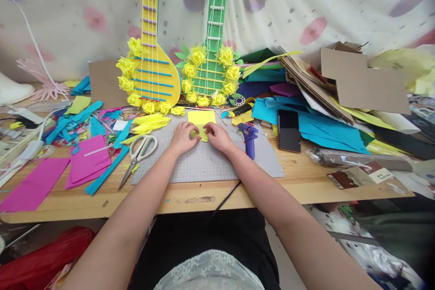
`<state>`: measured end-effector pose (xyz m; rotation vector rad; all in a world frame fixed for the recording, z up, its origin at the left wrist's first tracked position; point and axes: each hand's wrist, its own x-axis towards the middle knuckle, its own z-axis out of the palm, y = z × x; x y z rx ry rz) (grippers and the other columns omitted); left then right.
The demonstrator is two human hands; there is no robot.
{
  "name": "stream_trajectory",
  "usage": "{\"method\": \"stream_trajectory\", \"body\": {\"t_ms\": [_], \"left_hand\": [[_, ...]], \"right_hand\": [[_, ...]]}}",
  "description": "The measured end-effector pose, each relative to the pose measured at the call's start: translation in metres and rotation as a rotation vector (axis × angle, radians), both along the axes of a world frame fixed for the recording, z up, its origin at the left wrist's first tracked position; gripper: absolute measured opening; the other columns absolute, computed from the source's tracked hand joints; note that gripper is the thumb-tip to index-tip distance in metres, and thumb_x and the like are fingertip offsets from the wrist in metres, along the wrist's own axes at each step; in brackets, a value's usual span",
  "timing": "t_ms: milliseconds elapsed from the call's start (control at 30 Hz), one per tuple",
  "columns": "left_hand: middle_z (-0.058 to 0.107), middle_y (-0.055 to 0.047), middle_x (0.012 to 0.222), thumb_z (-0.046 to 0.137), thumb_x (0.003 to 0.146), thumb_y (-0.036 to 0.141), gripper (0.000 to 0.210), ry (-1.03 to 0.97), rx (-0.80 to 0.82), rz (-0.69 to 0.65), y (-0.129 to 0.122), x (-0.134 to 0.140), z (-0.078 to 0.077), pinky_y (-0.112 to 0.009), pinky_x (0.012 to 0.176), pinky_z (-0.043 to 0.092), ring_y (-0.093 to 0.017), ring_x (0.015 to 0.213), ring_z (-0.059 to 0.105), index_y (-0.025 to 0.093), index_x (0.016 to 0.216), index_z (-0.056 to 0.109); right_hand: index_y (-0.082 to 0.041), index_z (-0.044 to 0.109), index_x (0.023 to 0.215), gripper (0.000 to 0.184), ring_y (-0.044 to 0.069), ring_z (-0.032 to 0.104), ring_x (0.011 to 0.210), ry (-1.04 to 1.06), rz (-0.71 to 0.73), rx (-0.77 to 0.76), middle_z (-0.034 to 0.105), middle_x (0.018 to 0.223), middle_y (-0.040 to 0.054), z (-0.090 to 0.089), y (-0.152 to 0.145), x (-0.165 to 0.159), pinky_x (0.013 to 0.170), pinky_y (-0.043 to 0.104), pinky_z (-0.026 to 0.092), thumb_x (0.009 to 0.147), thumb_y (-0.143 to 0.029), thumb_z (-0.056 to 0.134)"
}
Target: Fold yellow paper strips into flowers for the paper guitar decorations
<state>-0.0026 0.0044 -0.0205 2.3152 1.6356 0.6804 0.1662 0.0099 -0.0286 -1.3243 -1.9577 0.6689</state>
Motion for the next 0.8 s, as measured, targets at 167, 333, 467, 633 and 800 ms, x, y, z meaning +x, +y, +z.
{"method": "stream_trajectory", "body": {"t_ms": [167, 333, 467, 633, 800], "left_hand": [[0.059, -0.005, 0.102, 0.062, 0.072, 0.028, 0.016, -0.059, 0.011, 0.008, 0.0026, -0.0023, -0.0038, -0.039, 0.098, 0.035, -0.023, 0.109, 0.047, 0.022, 0.087, 0.062], [0.059, -0.005, 0.099, 0.061, 0.073, 0.031, 0.015, -0.085, 0.035, 0.001, 0.0036, -0.0027, -0.0049, -0.037, 0.097, 0.036, -0.022, 0.107, 0.047, 0.022, 0.085, 0.062], [0.059, -0.006, 0.099, 0.062, 0.072, 0.031, 0.015, -0.045, 0.029, 0.017, 0.0027, -0.0019, -0.0036, -0.037, 0.097, 0.036, -0.022, 0.106, 0.047, 0.021, 0.083, 0.062], [0.058, -0.005, 0.103, 0.062, 0.072, 0.029, 0.014, -0.037, -0.003, 0.039, 0.0022, -0.0011, -0.0034, -0.037, 0.098, 0.036, -0.023, 0.108, 0.047, 0.022, 0.083, 0.061], [0.057, -0.005, 0.103, 0.061, 0.072, 0.027, 0.011, -0.034, -0.018, 0.056, 0.0025, -0.0001, -0.0026, -0.037, 0.098, 0.036, -0.023, 0.108, 0.047, 0.022, 0.082, 0.062]], "right_hand": [[-0.017, 0.057, 0.096, 0.029, 0.015, 0.052, 0.078, -0.023, 0.01, 0.004, 0.061, 0.082, 0.0027, 0.0003, 0.0003, -0.001, 0.076, 0.029, 0.042, 0.072, -0.008, 0.044], [-0.018, 0.056, 0.098, 0.027, 0.015, 0.052, 0.077, -0.03, -0.004, -0.03, 0.061, 0.082, 0.002, -0.0013, 0.0028, -0.0048, 0.075, 0.029, 0.041, 0.074, -0.01, 0.047], [-0.019, 0.056, 0.095, 0.024, 0.016, 0.052, 0.081, -0.069, -0.015, -0.011, 0.062, 0.082, 0.002, -0.0011, 0.002, -0.0073, 0.076, 0.03, 0.04, 0.074, -0.01, 0.048], [-0.02, 0.055, 0.088, 0.018, 0.017, 0.051, 0.081, -0.114, -0.05, 0.011, 0.06, 0.081, 0.003, -0.0009, 0.0003, -0.0094, 0.074, 0.03, 0.039, 0.075, -0.011, 0.046], [-0.019, 0.054, 0.083, 0.014, 0.018, 0.049, 0.08, -0.16, -0.049, 0.048, 0.059, 0.082, 0.0044, -0.0024, -0.0006, -0.0098, 0.074, 0.031, 0.038, 0.075, -0.012, 0.045]]}}
